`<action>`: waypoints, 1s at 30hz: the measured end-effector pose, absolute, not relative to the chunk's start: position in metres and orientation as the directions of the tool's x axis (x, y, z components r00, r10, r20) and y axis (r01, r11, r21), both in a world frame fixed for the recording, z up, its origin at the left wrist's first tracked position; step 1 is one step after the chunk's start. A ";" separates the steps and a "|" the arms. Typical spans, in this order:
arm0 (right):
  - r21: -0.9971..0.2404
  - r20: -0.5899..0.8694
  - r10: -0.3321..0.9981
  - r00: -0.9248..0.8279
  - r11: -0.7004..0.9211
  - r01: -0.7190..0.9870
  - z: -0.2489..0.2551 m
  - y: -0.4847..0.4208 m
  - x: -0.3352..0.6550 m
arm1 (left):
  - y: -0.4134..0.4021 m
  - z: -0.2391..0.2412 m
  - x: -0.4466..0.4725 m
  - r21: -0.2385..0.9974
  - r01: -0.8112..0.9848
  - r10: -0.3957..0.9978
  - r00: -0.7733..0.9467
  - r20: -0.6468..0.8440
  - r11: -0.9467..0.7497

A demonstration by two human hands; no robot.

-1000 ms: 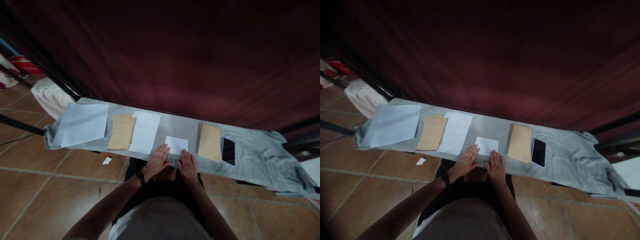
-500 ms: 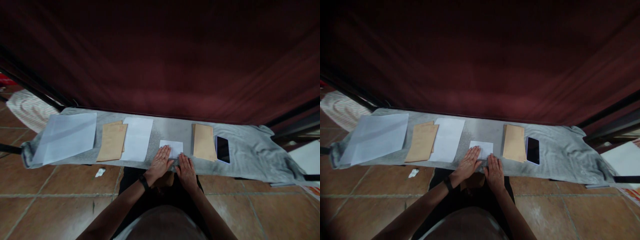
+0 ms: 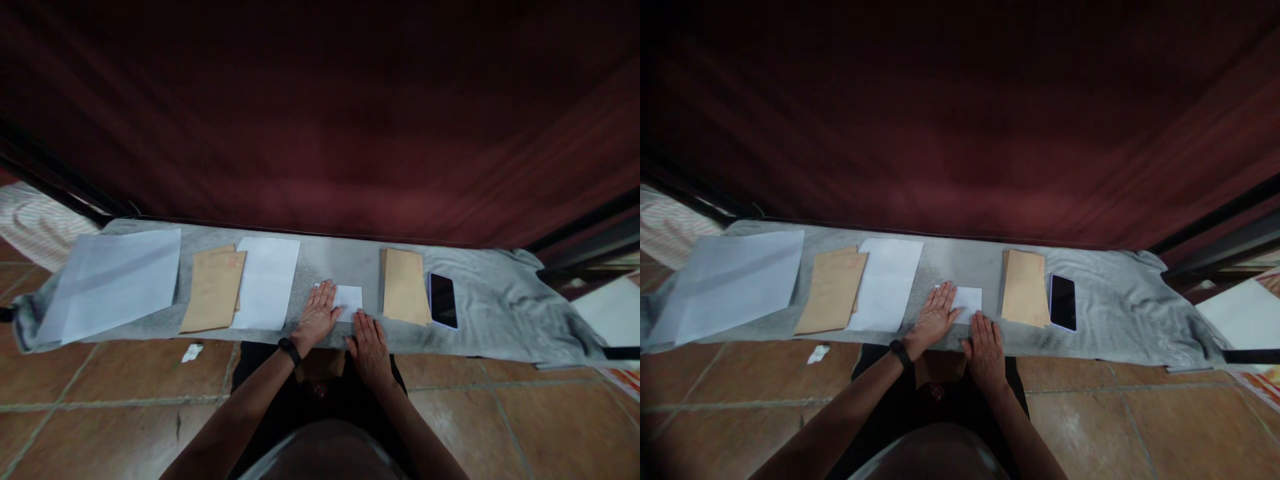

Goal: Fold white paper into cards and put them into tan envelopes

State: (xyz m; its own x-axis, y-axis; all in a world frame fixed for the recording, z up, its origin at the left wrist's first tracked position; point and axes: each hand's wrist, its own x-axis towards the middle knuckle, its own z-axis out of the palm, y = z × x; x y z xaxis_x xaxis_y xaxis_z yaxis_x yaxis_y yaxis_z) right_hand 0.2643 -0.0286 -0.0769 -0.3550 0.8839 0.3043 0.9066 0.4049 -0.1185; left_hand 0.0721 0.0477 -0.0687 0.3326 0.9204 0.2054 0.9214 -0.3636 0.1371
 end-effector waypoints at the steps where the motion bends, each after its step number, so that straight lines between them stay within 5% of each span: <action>1: -0.118 0.303 0.885 -0.353 0.402 0.908 -0.077 -0.029 0.264 | 0.047 -0.069 0.071 0.136 0.925 0.924 0.325 0.204 -0.355; 11: -0.218 0.286 0.904 -0.319 0.386 0.896 -0.061 0.013 0.241 | 0.044 -0.068 0.068 0.169 0.928 0.935 0.298 0.195 -0.331; 17: -0.197 0.191 0.918 -0.347 0.382 0.903 -0.067 0.046 0.224 | 0.043 -0.071 0.068 0.175 0.929 0.934 0.287 0.211 -0.325; 30: -0.178 0.267 0.936 -0.229 0.282 0.943 -0.081 0.044 0.234 | 0.038 -0.081 0.067 0.216 0.948 0.943 0.167 0.287 -0.233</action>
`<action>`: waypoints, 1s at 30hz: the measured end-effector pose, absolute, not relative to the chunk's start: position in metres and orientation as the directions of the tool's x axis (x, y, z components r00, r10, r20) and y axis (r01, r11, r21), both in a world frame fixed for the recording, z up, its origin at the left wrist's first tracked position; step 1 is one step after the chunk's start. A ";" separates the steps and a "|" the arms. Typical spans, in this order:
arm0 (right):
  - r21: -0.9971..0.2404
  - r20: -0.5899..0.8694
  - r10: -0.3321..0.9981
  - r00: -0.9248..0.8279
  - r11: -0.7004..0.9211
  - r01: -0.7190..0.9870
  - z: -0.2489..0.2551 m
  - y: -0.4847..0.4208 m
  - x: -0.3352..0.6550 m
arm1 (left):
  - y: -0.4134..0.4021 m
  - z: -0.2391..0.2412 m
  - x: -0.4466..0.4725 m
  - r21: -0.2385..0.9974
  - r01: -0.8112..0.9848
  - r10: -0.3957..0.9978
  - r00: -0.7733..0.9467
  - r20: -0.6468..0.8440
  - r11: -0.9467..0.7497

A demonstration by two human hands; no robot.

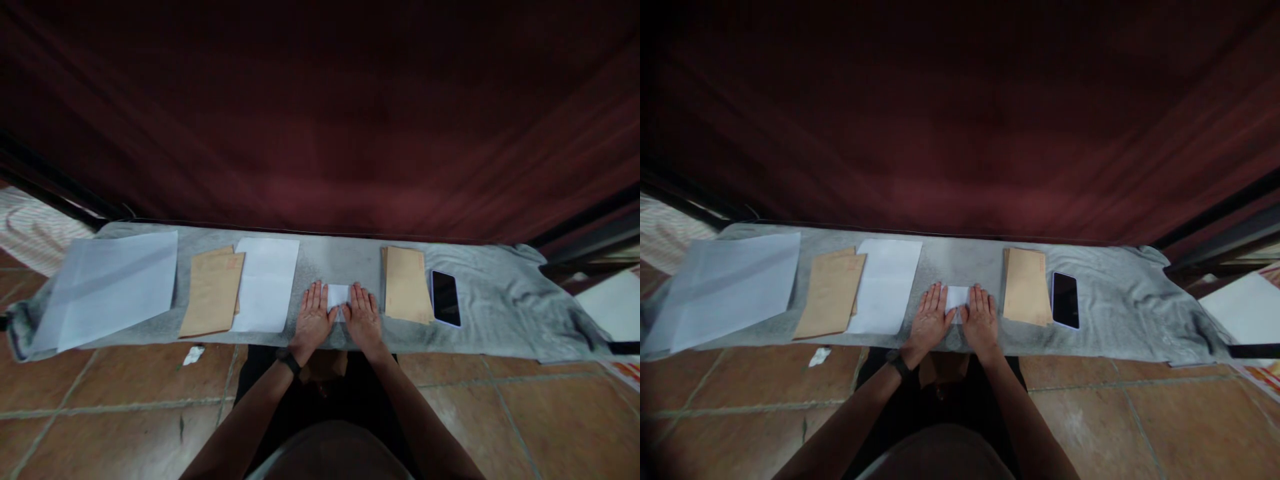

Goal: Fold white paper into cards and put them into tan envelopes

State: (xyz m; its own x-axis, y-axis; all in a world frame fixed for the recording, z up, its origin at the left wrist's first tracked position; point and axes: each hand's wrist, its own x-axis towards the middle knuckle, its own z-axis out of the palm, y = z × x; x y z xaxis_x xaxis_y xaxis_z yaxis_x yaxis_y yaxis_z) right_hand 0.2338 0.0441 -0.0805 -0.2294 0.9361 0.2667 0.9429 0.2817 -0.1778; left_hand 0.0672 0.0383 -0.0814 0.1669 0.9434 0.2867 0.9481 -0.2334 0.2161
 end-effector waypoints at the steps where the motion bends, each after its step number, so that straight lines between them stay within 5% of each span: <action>1: -0.174 0.267 0.936 -0.229 0.281 0.944 -0.081 0.044 0.233 | 0.038 -0.081 0.067 0.214 0.949 0.944 0.166 0.287 -0.231; 30: -0.185 0.331 0.925 -0.188 0.259 0.948 -0.077 0.035 0.237 | 0.030 -0.058 0.066 0.135 0.967 0.975 0.205 0.086 -0.215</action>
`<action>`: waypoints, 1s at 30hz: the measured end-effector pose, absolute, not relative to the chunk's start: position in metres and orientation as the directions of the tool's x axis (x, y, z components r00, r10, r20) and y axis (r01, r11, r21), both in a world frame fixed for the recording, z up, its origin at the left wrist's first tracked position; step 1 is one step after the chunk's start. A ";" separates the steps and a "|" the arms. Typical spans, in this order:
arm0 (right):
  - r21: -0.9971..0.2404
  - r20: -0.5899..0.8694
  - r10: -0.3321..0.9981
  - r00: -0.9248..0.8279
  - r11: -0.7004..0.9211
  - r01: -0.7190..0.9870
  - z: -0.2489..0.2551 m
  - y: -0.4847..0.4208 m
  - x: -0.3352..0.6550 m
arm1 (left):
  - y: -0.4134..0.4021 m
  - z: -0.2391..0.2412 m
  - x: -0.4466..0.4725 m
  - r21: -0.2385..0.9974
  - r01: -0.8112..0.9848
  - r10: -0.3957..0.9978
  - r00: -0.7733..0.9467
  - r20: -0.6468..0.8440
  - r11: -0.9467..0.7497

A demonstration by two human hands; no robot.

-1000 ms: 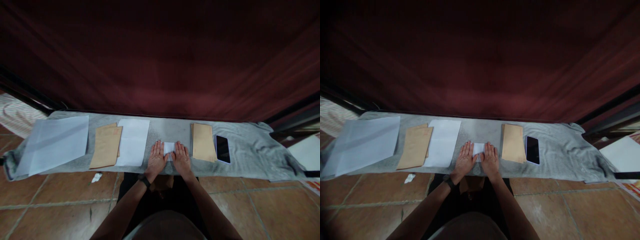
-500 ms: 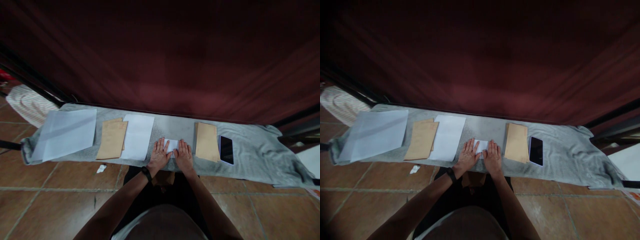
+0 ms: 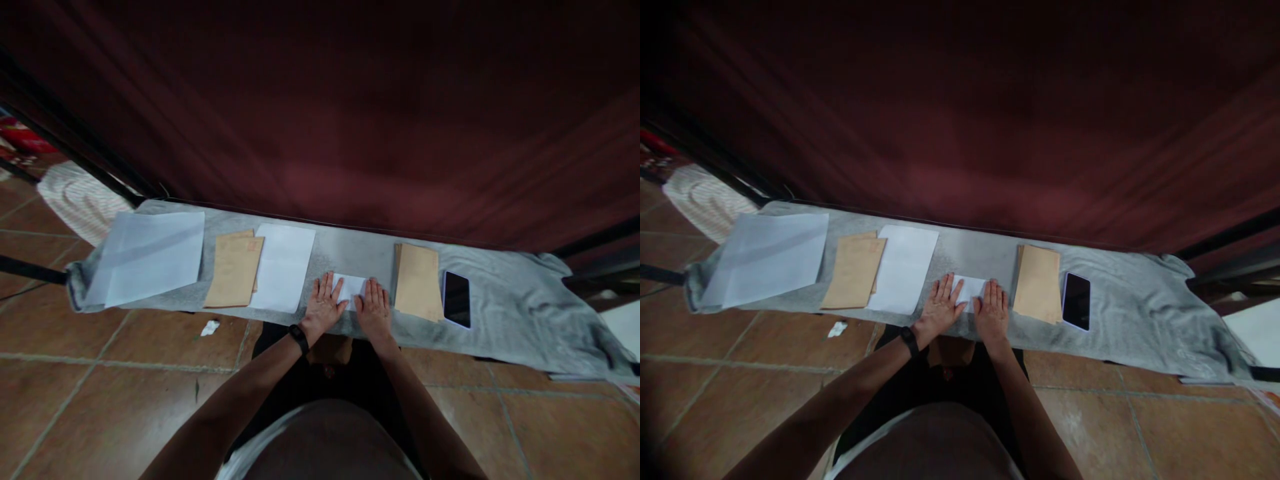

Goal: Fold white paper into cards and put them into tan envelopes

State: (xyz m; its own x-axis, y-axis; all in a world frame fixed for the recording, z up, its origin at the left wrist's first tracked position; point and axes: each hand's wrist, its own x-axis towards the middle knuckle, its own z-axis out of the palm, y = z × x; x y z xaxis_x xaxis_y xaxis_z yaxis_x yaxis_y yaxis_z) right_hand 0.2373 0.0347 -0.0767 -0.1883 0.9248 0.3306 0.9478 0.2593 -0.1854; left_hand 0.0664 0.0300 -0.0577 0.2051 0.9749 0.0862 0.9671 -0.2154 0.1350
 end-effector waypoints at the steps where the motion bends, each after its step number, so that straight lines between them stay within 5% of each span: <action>1: -0.183 0.331 0.922 -0.203 0.273 0.944 -0.074 0.032 0.236 | 0.030 -0.058 0.066 0.138 0.967 0.975 0.204 0.084 -0.214; 7: -0.158 0.295 0.878 -0.378 0.435 0.887 -0.074 0.006 0.230 | 0.030 -0.056 0.066 0.128 0.967 0.974 0.212 0.077 -0.220; 30: -0.134 0.347 0.886 -0.309 0.373 0.918 -0.083 -0.008 0.257 | 0.008 -0.057 0.052 0.198 0.958 0.972 0.179 0.154 -0.208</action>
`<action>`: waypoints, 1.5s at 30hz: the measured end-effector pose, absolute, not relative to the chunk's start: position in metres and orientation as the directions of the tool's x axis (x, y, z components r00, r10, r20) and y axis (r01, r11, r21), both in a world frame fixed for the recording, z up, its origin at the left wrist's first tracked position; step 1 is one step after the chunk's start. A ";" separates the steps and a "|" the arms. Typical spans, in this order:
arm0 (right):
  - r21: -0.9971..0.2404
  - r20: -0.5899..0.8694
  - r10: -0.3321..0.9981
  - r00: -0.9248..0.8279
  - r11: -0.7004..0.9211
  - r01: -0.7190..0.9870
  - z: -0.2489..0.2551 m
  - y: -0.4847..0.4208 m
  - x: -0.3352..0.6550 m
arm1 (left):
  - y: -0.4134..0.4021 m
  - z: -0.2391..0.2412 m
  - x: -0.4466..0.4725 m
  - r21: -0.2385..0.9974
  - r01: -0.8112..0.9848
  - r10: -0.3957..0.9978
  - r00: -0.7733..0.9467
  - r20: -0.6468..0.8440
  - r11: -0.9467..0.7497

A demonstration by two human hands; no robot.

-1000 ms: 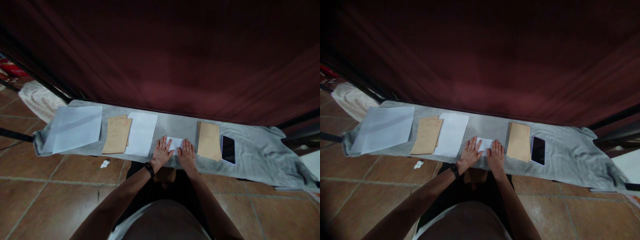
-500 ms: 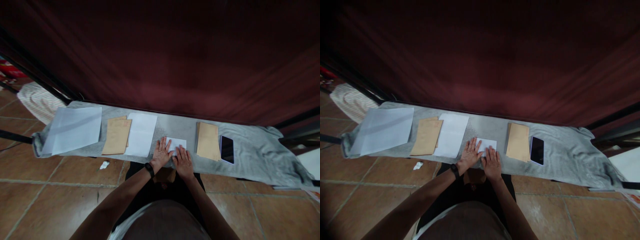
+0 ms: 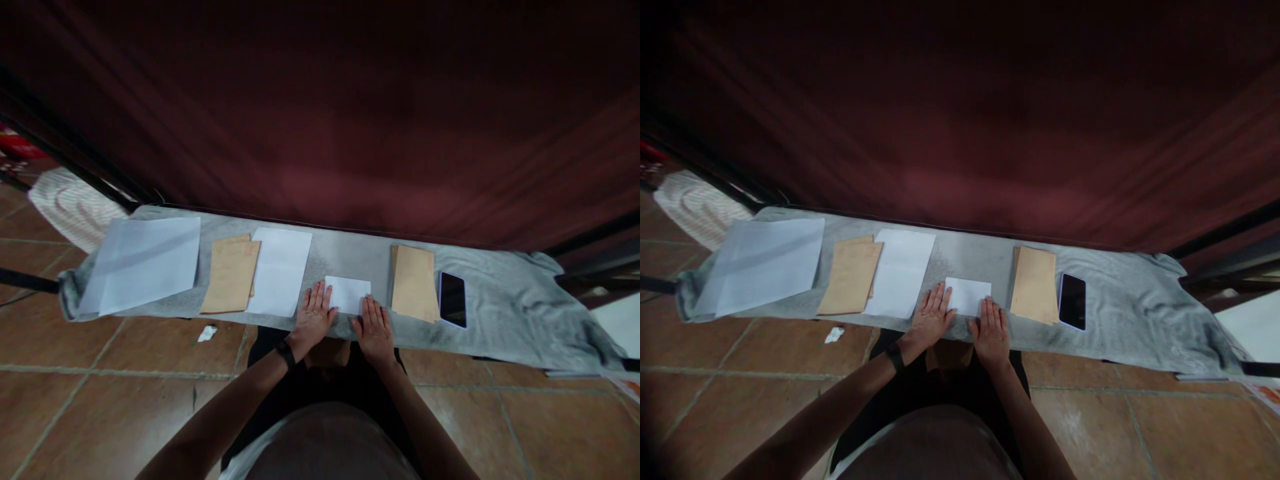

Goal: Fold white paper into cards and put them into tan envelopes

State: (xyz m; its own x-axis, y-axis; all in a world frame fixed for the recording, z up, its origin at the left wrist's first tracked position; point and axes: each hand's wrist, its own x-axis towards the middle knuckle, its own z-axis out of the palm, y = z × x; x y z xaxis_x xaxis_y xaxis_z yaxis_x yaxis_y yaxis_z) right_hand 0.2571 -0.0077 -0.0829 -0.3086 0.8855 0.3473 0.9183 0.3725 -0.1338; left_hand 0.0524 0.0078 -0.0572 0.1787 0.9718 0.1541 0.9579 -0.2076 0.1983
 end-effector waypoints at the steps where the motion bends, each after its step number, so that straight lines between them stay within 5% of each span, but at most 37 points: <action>1: -0.132 0.347 0.886 -0.306 0.369 0.920 -0.083 -0.008 0.257 | 0.006 -0.057 0.051 0.216 0.956 0.973 0.169 0.158 -0.201; 9: -0.133 0.355 0.887 -0.296 0.361 0.923 -0.086 -0.008 0.256 | 0.022 -0.049 0.058 0.476 0.879 0.996 -0.058 0.073 0.017; 15: -0.141 0.346 0.892 -0.290 0.355 0.924 -0.086 -0.008 0.256 | 0.054 -0.046 0.061 0.722 0.635 0.952 -0.287 -0.109 0.274; 26: -0.196 0.340 0.898 -0.279 0.358 0.913 -0.085 -0.008 0.257 | 0.055 -0.054 0.049 0.836 0.462 0.945 -0.265 -0.189 0.297; 32: -0.537 0.302 0.945 -0.129 0.280 0.796 -0.080 0.007 0.260 | 0.050 -0.059 0.047 0.904 0.301 0.940 -0.250 -0.233 0.304; 37: -0.912 0.024 0.994 0.104 -0.021 0.410 -0.076 0.036 0.261 | 0.044 -0.054 0.047 0.948 0.181 0.952 -0.212 -0.222 0.262; 45: -0.951 -0.052 0.996 0.070 -0.071 0.300 -0.075 0.047 0.260 | 0.043 -0.047 0.044 0.968 0.111 0.947 -0.259 -0.191 0.226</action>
State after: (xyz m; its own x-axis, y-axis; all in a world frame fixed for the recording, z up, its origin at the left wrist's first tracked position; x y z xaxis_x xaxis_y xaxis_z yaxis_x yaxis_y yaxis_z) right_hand 0.2600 0.0466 -0.0748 0.0695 0.9962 -0.0525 0.2996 -0.0710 -0.9514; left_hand 0.0438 0.0426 -0.0472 -0.2586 0.9469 -0.1911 0.1108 0.2256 0.9679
